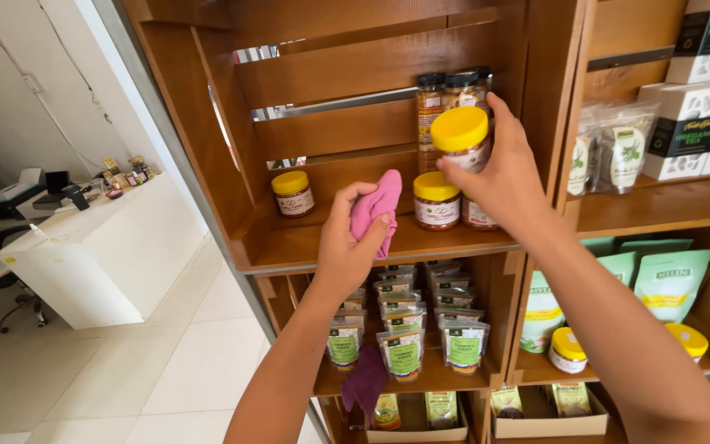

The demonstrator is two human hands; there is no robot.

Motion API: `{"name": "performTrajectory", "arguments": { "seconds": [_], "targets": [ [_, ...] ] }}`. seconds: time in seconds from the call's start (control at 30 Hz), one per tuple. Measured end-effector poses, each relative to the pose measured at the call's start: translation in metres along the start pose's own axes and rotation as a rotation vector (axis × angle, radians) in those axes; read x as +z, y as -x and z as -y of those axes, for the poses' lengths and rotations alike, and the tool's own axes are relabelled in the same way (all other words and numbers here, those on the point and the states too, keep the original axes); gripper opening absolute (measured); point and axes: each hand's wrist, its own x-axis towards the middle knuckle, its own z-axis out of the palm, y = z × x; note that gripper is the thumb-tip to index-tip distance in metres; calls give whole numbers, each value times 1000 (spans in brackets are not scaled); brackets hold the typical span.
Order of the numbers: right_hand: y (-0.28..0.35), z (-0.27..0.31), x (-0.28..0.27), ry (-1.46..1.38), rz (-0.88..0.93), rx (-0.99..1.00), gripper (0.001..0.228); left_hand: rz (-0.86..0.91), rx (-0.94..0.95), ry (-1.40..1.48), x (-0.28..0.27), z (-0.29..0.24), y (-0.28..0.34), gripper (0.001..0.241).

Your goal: Cleaning and dusting products on grocery store shelves using a cloth.

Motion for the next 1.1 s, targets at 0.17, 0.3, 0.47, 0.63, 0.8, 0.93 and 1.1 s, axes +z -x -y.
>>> {"name": "performTrajectory", "arguments": {
  "seconds": [0.17,0.3,0.47,0.63,0.8,0.93,1.1],
  "targets": [
    [37,32,-25,-101,-5,-132,85,-204,288,-215,19,-50,4,30],
    [69,34,-33,-198,84,-133,78,-195,279,-251,41,-87,16,31],
    [90,26,-45,-298,182,-72,80,201,391,-470,58,-98,17,39],
    [113,7,-47,-517,334,114,82,24,157,-519,75,-104,29,39],
    [133,-16,-31,-1167,366,217,82,156,356,-536,96,-85,47,36],
    [159,-42,-13,-1390,362,450,73,-208,-96,-183,101,-83,64,32],
    [201,-70,28,-1910,408,724,55,-109,420,-671,146,-69,97,41]
  ]
}}
